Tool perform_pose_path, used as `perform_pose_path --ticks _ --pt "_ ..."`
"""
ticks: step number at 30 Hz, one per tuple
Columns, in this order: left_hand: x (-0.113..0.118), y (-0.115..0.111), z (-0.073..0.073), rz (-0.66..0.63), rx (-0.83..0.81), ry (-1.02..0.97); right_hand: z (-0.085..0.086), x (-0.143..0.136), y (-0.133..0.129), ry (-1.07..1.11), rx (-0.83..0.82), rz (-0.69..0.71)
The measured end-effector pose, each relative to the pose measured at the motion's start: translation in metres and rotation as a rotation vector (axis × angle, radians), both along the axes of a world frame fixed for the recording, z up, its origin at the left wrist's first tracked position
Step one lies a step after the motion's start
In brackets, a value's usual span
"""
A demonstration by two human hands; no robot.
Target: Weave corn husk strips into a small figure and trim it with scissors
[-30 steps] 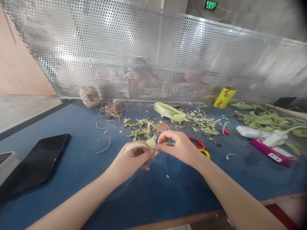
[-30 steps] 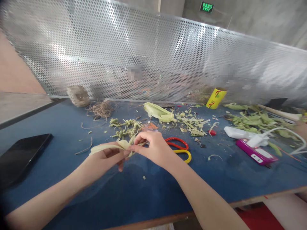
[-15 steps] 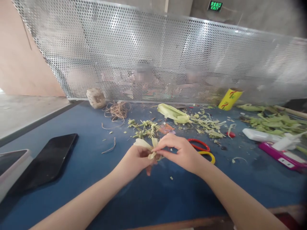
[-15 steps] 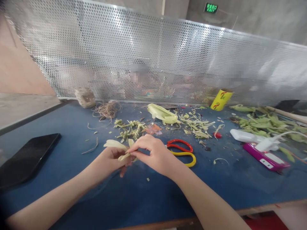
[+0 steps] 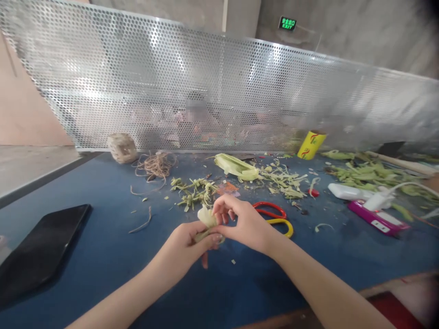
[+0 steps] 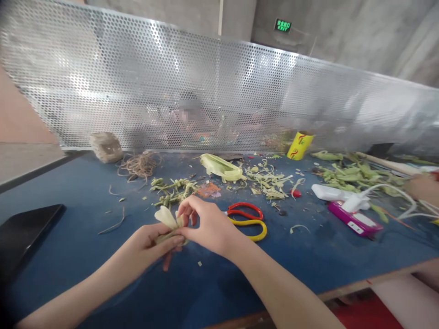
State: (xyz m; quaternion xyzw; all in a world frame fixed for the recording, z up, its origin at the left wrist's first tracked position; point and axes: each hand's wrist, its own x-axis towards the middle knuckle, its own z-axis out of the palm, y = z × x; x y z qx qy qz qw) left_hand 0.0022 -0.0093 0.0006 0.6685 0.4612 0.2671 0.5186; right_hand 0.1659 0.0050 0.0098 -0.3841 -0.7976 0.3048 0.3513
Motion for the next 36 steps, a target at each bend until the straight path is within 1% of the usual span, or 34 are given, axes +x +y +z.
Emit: perform_pose_path --ticks 5,11,15,18,19,20,21,23,24,26,27,31,33,36 --pt "0.001 0.002 0.001 -0.008 0.011 -0.010 0.002 0.003 0.002 0.026 -0.072 0.037" --pt "0.001 0.000 0.008 -0.004 0.053 0.088 0.002 0.001 0.002 0.064 -0.123 0.082" --pt "0.002 -0.004 0.011 0.005 0.046 0.120 0.003 0.001 -0.002 0.053 -0.163 0.069" --pt "0.002 -0.007 0.011 -0.023 0.055 0.145 0.008 0.011 0.002 0.010 -0.197 0.145" --pt "0.002 -0.009 0.010 -0.039 0.064 0.147 0.010 0.015 0.006 -0.028 -0.212 0.190" --pt "0.002 -0.010 0.009 -0.057 0.072 0.148 0.012 0.020 0.013 -0.075 -0.212 0.197" --pt "0.001 -0.012 0.008 -0.077 0.078 0.149 0.013 0.022 0.020 -0.118 -0.169 0.131" --pt "0.001 -0.015 0.007 -0.145 0.077 0.146 0.012 0.022 0.038 -0.286 0.069 -0.127" --pt "0.001 -0.016 0.006 -0.188 0.073 0.141 0.011 0.018 0.047 -0.326 0.117 -0.167" --pt "0.000 -0.018 0.005 -0.254 0.059 0.128 0.007 0.003 0.061 -0.384 0.172 -0.175" --pt "-0.001 -0.019 0.005 -0.262 0.056 0.127 0.005 -0.007 0.067 -0.402 0.191 -0.164" --pt "-0.003 -0.022 0.005 -0.199 0.081 0.135 -0.004 -0.039 0.078 -0.498 0.266 -0.157" --pt "-0.005 -0.023 0.006 -0.190 0.087 0.132 -0.010 -0.046 0.079 -0.544 0.279 -0.160" --pt "-0.007 -0.023 0.007 -0.208 0.095 0.136 -0.017 -0.045 0.079 -0.581 0.267 -0.132"
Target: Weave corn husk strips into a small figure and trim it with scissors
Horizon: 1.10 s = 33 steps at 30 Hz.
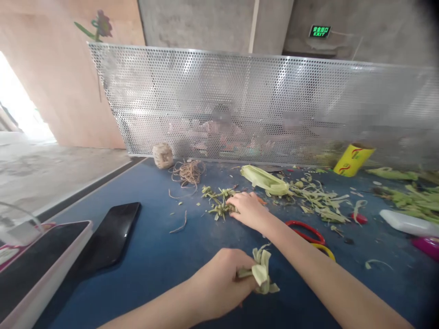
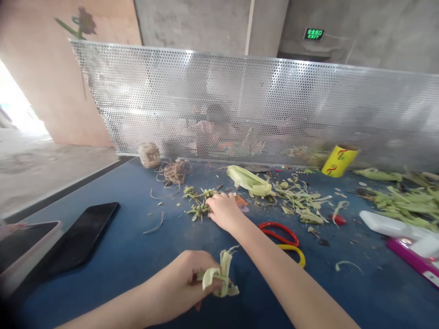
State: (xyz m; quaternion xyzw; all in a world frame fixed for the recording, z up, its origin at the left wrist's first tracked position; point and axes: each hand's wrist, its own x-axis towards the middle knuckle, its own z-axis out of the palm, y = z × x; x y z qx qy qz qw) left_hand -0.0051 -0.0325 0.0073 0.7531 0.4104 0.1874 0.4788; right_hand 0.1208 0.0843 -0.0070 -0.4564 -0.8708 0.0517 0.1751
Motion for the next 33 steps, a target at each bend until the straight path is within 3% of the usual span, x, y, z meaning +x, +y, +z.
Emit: perform_pose_path --ticks 7,14,26,33 --pt "-0.001 0.002 -0.003 -0.065 0.026 0.080 -0.004 0.025 0.007 0.027 -0.137 0.019" --pt "-0.002 0.004 -0.005 -0.067 0.028 0.079 -0.010 0.022 0.019 -0.066 -0.073 -0.041" --pt "-0.002 0.004 -0.010 -0.062 0.008 0.044 -0.006 0.023 -0.003 0.004 -0.107 -0.045" --pt "-0.002 0.003 -0.009 -0.067 0.040 0.073 0.006 0.025 -0.009 0.174 -0.067 -0.080"
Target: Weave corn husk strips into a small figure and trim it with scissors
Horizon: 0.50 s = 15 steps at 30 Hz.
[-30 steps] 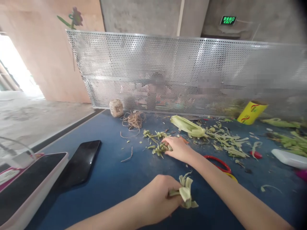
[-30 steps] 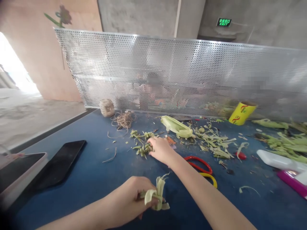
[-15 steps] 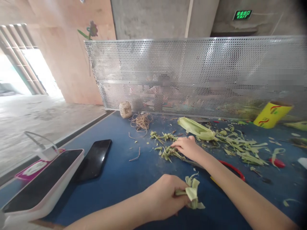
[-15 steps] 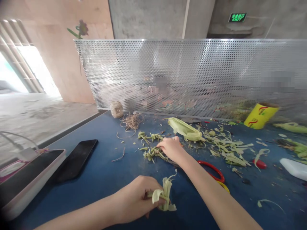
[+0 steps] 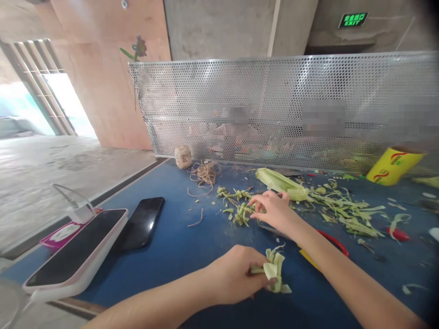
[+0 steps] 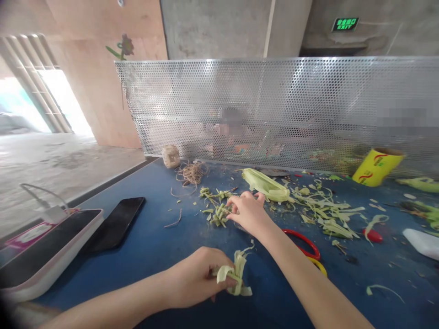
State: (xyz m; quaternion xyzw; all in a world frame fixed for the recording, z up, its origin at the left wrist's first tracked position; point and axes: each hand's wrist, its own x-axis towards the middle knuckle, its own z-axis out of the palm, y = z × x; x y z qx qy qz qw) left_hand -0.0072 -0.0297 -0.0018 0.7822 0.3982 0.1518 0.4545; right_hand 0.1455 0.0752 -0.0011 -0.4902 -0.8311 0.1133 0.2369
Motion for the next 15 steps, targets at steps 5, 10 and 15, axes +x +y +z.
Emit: perform_pose_path --ticks 5,10,15 --pt "0.000 -0.002 0.000 -0.005 0.001 -0.006 0.007 0.005 0.004 0.225 -0.042 -0.010" --pt "-0.001 -0.003 0.004 -0.023 0.018 -0.030 0.019 -0.004 0.008 0.577 -0.080 -0.054" --pt "-0.009 -0.004 0.008 -0.086 -0.093 -0.086 0.034 -0.031 0.005 0.955 -0.245 0.004"
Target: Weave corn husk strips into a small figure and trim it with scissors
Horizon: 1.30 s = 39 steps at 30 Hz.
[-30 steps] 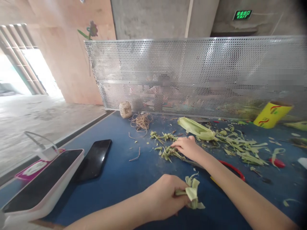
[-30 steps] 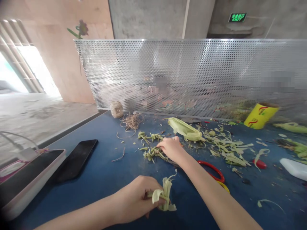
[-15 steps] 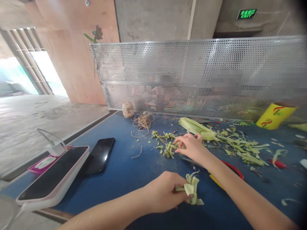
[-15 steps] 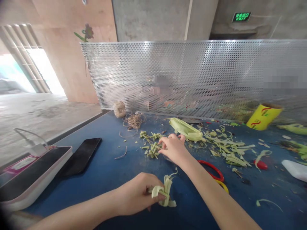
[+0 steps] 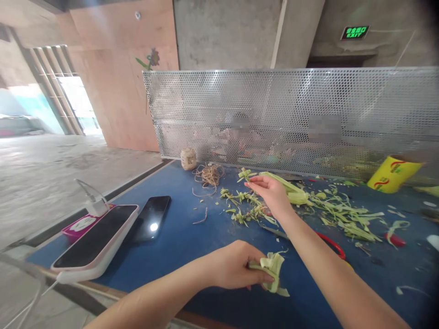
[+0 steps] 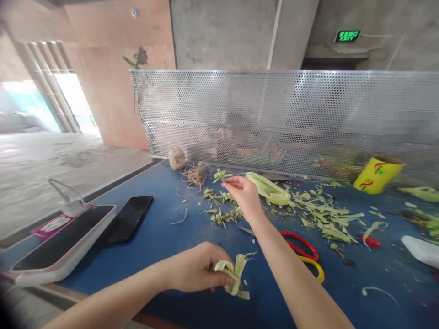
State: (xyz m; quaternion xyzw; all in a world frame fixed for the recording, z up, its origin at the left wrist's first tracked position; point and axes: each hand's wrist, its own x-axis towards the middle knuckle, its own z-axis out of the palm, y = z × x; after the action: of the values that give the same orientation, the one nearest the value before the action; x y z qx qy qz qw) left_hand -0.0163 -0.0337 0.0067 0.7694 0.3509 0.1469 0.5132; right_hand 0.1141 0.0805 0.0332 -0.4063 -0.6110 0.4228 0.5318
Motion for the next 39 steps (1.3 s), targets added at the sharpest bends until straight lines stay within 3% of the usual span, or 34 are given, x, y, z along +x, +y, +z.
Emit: perform_pose_path --ticks 5,10,14,21,27,39 --pt "-0.011 -0.001 0.001 -0.140 -0.170 -0.121 0.015 -0.032 -0.010 0.273 -0.164 0.221" --pt "-0.020 -0.002 -0.008 -0.195 -0.244 -0.113 0.023 -0.065 -0.030 0.402 -0.283 0.381" --pt "-0.021 0.006 -0.016 -0.233 -0.296 -0.071 0.027 -0.083 -0.046 0.411 -0.315 0.448" --pt "-0.013 0.021 -0.027 -0.306 -0.369 0.013 0.040 -0.103 -0.059 0.322 -0.224 0.496" --pt "-0.012 0.022 -0.030 -0.311 -0.383 0.043 0.039 -0.103 -0.061 0.270 -0.175 0.492" --pt "-0.009 0.023 -0.017 -0.328 -0.373 0.075 0.009 -0.065 -0.048 0.175 -0.183 0.375"
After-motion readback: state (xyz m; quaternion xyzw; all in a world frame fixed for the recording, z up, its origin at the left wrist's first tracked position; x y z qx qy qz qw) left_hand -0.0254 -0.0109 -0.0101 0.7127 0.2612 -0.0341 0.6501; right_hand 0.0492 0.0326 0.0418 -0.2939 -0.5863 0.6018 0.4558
